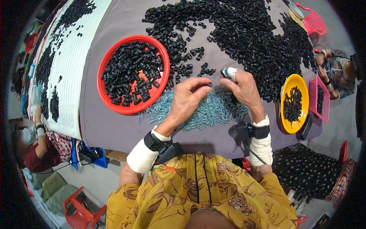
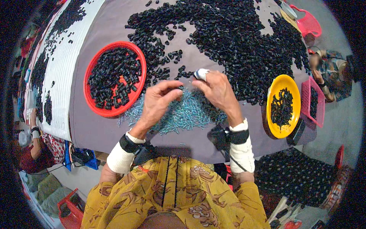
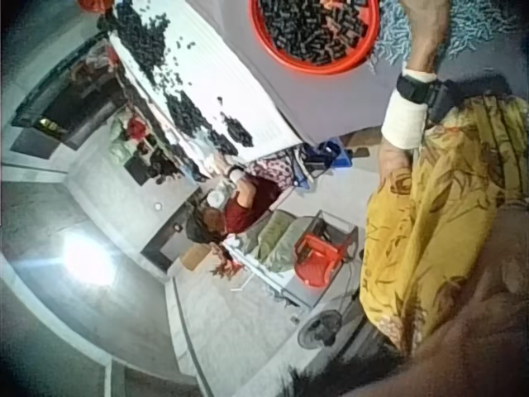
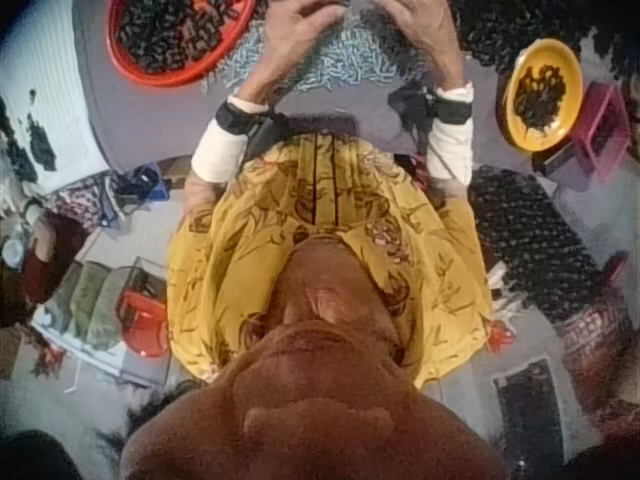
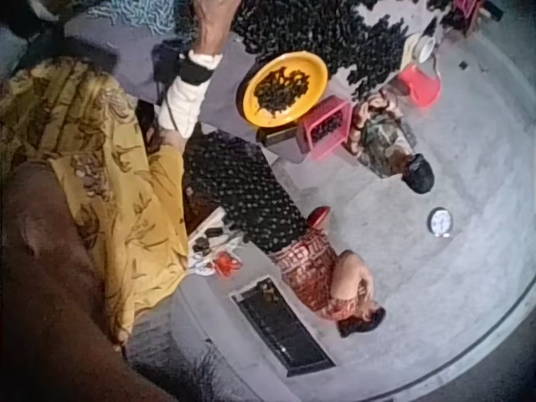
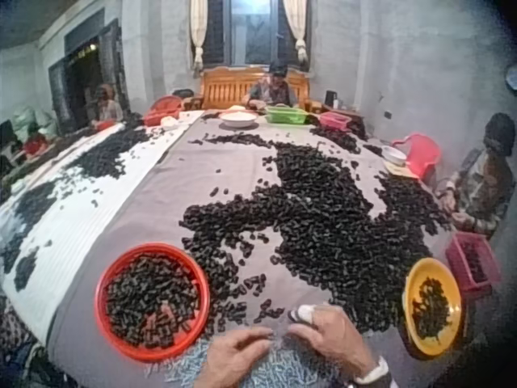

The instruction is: The person picks up a black plastic component and a spring by hand, inserts the spring into the component, and places the assembled piece onto the table, repeating this process multiple times.

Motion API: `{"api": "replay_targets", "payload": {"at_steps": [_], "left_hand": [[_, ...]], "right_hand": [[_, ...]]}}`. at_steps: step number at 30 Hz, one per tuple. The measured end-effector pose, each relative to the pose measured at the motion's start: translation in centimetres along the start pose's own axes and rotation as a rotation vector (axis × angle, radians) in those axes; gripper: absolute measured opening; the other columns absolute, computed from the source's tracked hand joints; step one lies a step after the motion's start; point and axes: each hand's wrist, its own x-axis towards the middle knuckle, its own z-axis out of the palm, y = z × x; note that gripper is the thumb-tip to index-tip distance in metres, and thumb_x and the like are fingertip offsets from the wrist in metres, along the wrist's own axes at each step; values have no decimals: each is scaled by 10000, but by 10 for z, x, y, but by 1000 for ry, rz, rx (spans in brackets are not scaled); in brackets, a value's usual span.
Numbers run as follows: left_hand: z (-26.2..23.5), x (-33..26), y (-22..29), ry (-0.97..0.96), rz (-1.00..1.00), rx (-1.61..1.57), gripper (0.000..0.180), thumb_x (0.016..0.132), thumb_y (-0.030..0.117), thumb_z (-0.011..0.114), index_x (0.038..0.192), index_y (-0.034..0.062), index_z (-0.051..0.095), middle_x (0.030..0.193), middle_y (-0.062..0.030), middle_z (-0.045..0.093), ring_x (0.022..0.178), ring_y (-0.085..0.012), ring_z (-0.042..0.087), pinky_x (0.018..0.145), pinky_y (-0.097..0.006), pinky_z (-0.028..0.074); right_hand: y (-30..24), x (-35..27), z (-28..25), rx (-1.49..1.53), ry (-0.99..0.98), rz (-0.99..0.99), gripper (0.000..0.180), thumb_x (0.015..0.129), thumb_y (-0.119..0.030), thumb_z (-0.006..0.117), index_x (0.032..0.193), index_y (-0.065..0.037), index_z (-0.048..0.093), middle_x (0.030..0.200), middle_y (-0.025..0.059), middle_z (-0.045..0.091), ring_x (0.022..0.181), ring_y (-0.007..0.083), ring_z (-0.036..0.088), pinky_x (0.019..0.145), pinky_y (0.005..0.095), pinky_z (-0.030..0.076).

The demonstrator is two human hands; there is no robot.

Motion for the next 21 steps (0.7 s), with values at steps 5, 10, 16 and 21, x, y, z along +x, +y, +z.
{"api": "replay_targets", "payload": {"at_steps": [5, 10, 16, 21], "left_hand": [[-14, 7, 4, 37, -44, -92, 218, 853, 76, 640, 1050, -16, 640, 839, -52, 655, 742, -112, 617, 702, -244, 513], [-18, 9, 7, 53, -81, -104, 226, 856, 80, 639, 1059, -19, 627, 848, -53, 650, 741, -115, 614, 698, -246, 513], [-15, 10, 10, 85, -93, -147, 225, 852, 87, 629, 1039, -38, 635, 777, -32, 638, 695, -78, 584, 660, -210, 483], [-15, 12, 9, 87, -76, -170, 224, 844, 78, 636, 1032, -43, 633, 769, -41, 640, 685, -84, 584, 652, -212, 481]], "right_hand": [[41, 21, 23, -100, 58, -64, 103, 736, -65, 661, 792, 6, 611, 734, 179, 588, 739, 359, 591, 647, 422, 444], [48, 24, 39, -387, 15, -211, 134, 707, -60, 687, 767, -17, 576, 759, 129, 569, 799, 309, 557, 724, 415, 413], [50, 20, 35, -331, 44, -184, 111, 743, -89, 658, 765, -29, 567, 764, 113, 570, 794, 295, 552, 734, 409, 393], [49, 21, 35, -323, 15, -163, 104, 736, -91, 659, 769, -38, 576, 764, 99, 577, 784, 284, 553, 723, 402, 389]]}}
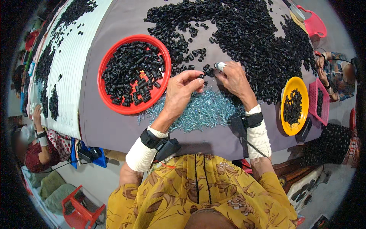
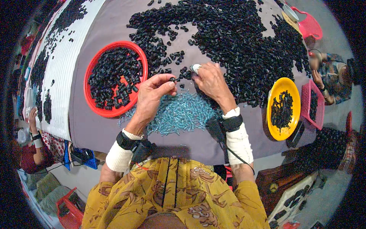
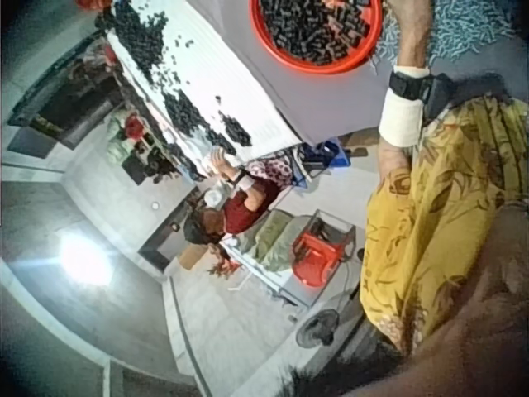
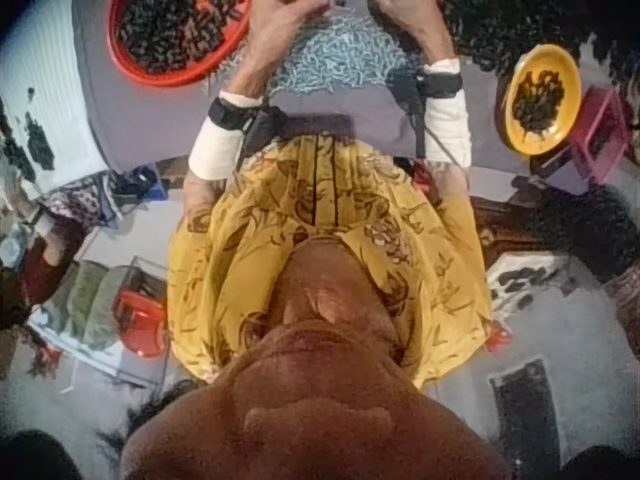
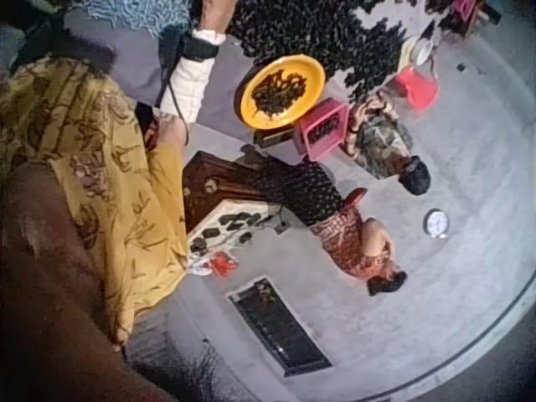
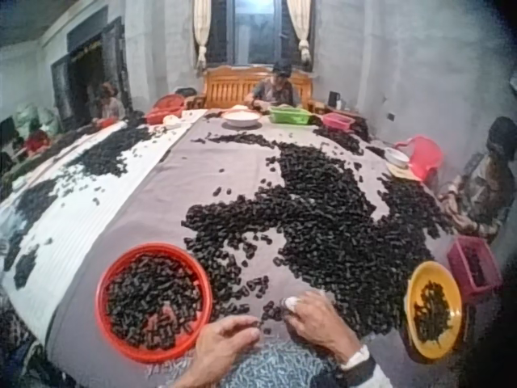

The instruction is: The person picks up a black plastic component and a spring by hand, inserts the spring into the component, and places the assembled piece onto the table, repeating this process multiple times.

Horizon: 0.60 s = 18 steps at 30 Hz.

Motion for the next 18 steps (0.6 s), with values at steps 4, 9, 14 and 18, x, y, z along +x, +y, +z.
{"api": "replay_targets", "payload": {"at_steps": [4, 9, 14, 18], "left_hand": [[-3, 1, -3, -39, -24, 10, 220, 858, 76, 640, 1052, -26, 624, 886, -66, 653, 752, -125, 621, 700, -259, 522], [-3, 1, -1, -27, -35, 13, 221, 857, 73, 640, 1054, -25, 625, 886, -64, 654, 747, -125, 620, 697, -257, 523], [-1, 4, -2, -32, -32, -22, 216, 864, 78, 636, 1054, -24, 617, 907, -75, 653, 760, -128, 622, 699, -256, 526], [2, 7, 1, -30, -58, -68, 223, 879, 85, 620, 1072, -22, 589, 946, -93, 649, 781, -139, 628, 713, -266, 537]], "right_hand": [[-1, 5, 5, -28, 3, -46, 106, 725, -94, 672, 782, -51, 594, 774, 87, 589, 789, 275, 567, 729, 399, 394], [-4, 12, 6, -60, 0, -91, 133, 733, -90, 682, 809, -32, 591, 734, 114, 577, 747, 306, 565, 706, 395, 385], [-1, 12, 5, -38, 10, -37, 140, 757, -98, 666, 715, -41, 546, 708, 129, 580, 696, 335, 563, 692, 427, 417], [-25, 5, -22, 255, -17, 179, 115, 780, -104, 662, 766, -11, 596, 690, 115, 599, 604, 270, 573, 611, 362, 452]]}}
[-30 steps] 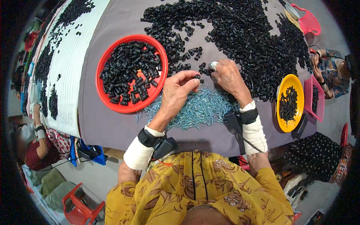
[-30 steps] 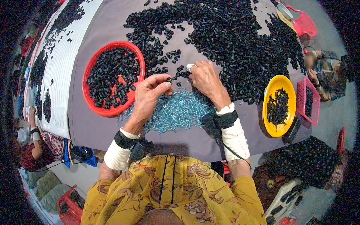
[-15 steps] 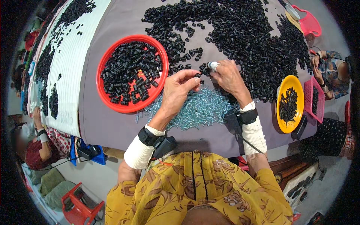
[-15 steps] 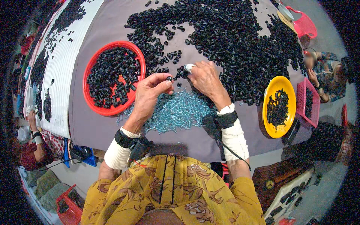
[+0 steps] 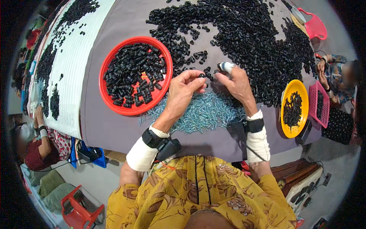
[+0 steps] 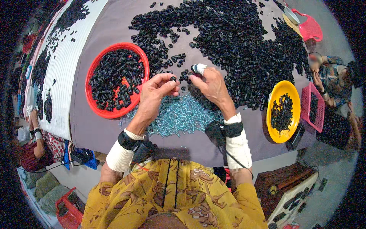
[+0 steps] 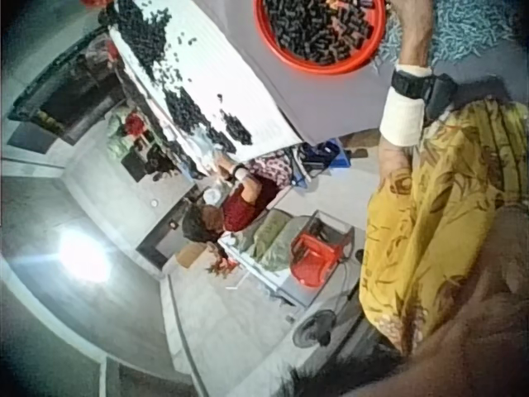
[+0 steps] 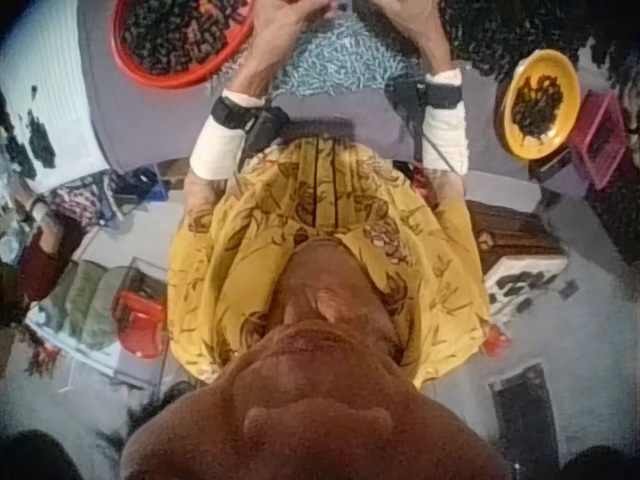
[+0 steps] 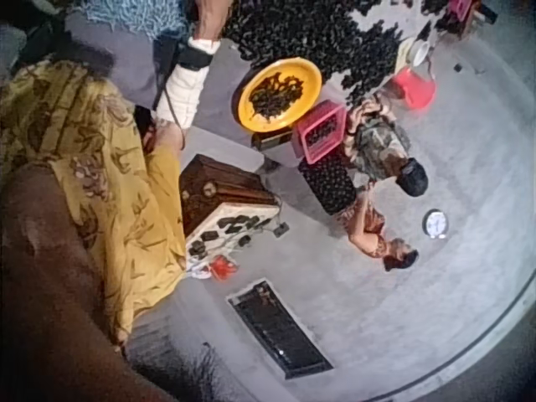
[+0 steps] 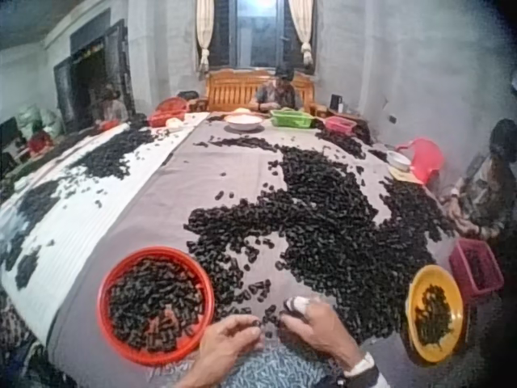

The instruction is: The person picks up a black plastic component and a spring by hand, inserts the spring into the component, and places the assembled piece onto the table, repeating this process multiple times.

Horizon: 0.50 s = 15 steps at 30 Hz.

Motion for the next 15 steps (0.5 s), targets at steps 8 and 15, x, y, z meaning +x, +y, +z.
{"api": "replay_targets", "payload": {"at_steps": [8, 15], "left_hand": [[21, -3, 10, -91, 27, -367, 181, 883, 62, 601, 1045, -16, 581, 909, -72, 656, 744, -123, 638, 690, -250, 545], [18, -6, 10, -91, 106, -189, 194, 882, 43, 599, 1065, -15, 570, 906, -77, 648, 763, -133, 635, 701, -264, 550]], "right_hand": [[-39, -16, -3, 576, 121, 156, 174, 835, -127, 666, 965, -11, 671, 843, 33, 675, 760, 82, 604, 655, 228, 488], [-45, -8, -25, 107, 132, -229, 145, 765, -101, 684, 863, -6, 636, 758, 121, 599, 718, 303, 551, 702, 370, 426]]}}
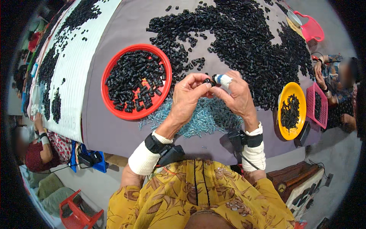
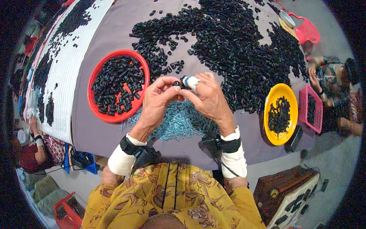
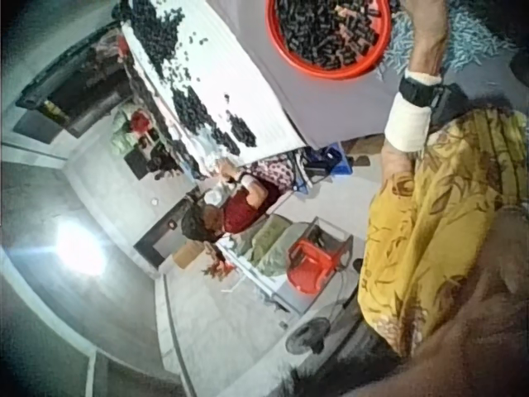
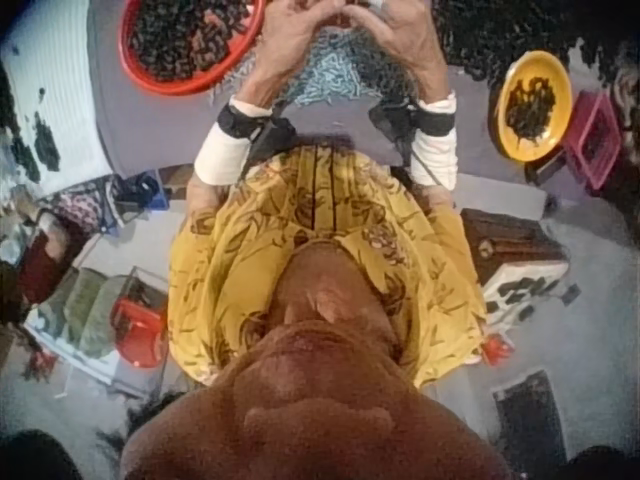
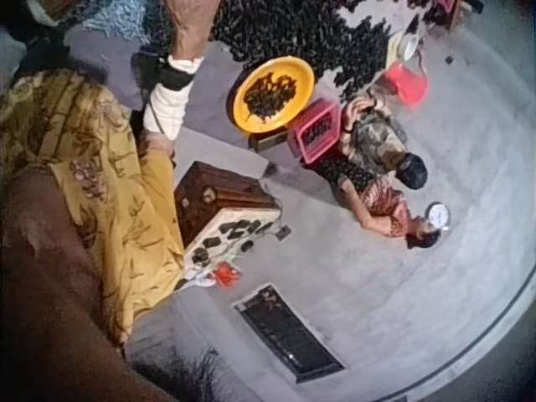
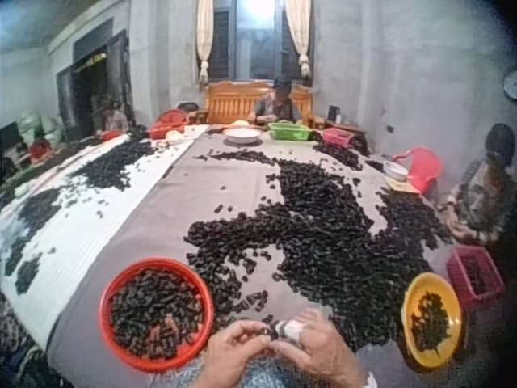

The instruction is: The person picks up a black plastic component and a spring by hand, inserts the spring into the component, and places the assembled piece onto the table, repeating this process multiple times.

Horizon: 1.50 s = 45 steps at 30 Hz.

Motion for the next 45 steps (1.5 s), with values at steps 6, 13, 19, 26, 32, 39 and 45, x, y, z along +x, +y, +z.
{"api": "replay_targets", "payload": {"at_steps": [6, 13, 19, 26, 32, 39, 45], "left_hand": [[4, -2, 7, -12, 0, 81, 220, 884, 59, 609, 1085, -25, 583, 894, -76, 659, 767, -134, 640, 699, -257, 547], [7, -2, 7, 22, 52, 166, 230, 886, 75, 614, 1082, -44, 625, 845, -65, 668, 732, -95, 620, 673, -225, 525], [9, -2, 5, 19, 93, 255, 240, 878, 52, 601, 1099, -35, 635, 821, -49, 667, 712, -84, 604, 658, -218, 507], [9, -3, 5, 29, 110, 306, 234, 867, 39, 599, 1087, -25, 646, 809, -48, 670, 711, -77, 606, 654, -212, 508], [10, -4, 5, 36, 124, 326, 220, 861, 31, 600, 1067, -22, 657, 810, -51, 678, 712, -78, 614, 652, -211, 510], [11, -5, 4, 12, 112, 372, 231, 869, 44, 603, 1085, -27, 646, 846, -64, 679, 748, -96, 624, 689, -224, 515], [6, -4, -1, -11, 67, 379, 229, 856, 48, 610, 1067, -30, 653, 841, -60, 671, 752, -93, 616, 677, -223, 505]], "right_hand": [[-4, 5, -10, -128, -73, -116, 161, 752, -109, 704, 837, -8, 613, 773, 121, 594, 728, 307, 555, 714, 383, 418], [-5, 2, -3, -52, 165, -45, 182, 704, -88, 745, 820, -11, 628, 728, 105, 594, 711, 295, 557, 678, 372, 439], [-5, 3, -3, -117, 168, -101, 193, 687, -87, 755, 818, -15, 633, 717, 95, 567, 695, 289, 538, 673, 373, 437], [-4, 1, -1, -123, 134, -108, 184, 694, -78, 743, 821, -9, 629, 719, 96, 552, 717, 296, 533, 676, 384, 427], [-6, -2, -3, -321, 90, -182, 145, 720, -67, 706, 779, 10, 599, 748, 111, 540, 728, 304, 522, 741, 410, 407], [-16, -7, -3, -423, 9, -155, 103, 780, -64, 637, 791, 3, 560, 784, 119, 507, 788, 298, 511, 755, 414, 393], [-12, -11, -2, -447, -68, -181, 70, 769, -32, 595, 794, 2, 539, 770, 123, 490, 782, 296, 502, 759, 408, 390]]}}
